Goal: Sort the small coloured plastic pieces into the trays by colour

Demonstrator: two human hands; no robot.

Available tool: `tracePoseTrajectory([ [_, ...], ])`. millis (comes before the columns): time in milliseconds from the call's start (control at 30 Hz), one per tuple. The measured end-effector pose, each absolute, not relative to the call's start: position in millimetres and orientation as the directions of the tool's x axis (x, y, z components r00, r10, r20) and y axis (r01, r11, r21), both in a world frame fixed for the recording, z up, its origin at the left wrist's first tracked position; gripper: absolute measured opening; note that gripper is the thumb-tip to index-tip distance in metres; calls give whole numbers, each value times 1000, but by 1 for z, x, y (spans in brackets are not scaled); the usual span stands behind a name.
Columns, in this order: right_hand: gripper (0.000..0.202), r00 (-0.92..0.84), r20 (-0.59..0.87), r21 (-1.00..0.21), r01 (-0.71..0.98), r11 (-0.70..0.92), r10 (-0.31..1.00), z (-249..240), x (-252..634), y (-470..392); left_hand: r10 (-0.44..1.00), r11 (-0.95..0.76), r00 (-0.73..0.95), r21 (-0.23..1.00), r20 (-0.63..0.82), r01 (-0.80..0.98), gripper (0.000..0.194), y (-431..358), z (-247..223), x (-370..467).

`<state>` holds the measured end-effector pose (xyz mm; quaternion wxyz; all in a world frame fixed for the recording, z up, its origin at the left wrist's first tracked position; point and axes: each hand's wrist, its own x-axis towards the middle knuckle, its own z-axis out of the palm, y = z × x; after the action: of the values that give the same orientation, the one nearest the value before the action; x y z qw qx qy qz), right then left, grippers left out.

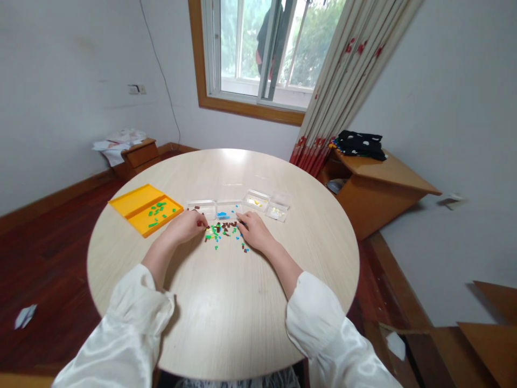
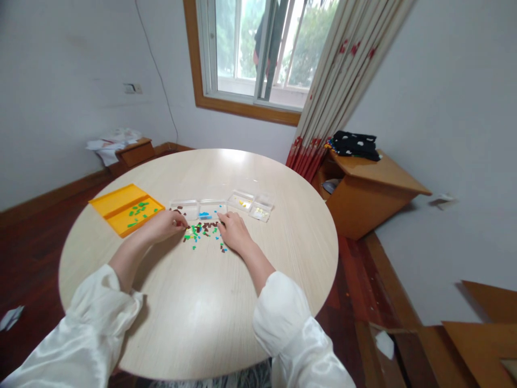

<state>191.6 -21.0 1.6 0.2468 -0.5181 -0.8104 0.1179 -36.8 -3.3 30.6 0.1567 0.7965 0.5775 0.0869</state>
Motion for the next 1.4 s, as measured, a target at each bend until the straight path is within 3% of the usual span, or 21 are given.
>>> tracePoseTrajectory([
  [567,38,-351,238,-473,772,424,905,5,191,-22,931,-351,366,247,-15,903,20,-8,33,-27],
  [867,38,-353,252,-473,767,433,901,4,191,-23,945,-312,326,336,15,889,17,-4,27,-26],
  [1167,39,-360,238,-478,766,431,902,4,192,-23,962,-256,274,341,-7,905,18,-5,29,-27],
  [1400,39,-360,209,-474,776,416,909,10,190,-26,937,-342,345,325,48,882,19,-5,26,-27],
])
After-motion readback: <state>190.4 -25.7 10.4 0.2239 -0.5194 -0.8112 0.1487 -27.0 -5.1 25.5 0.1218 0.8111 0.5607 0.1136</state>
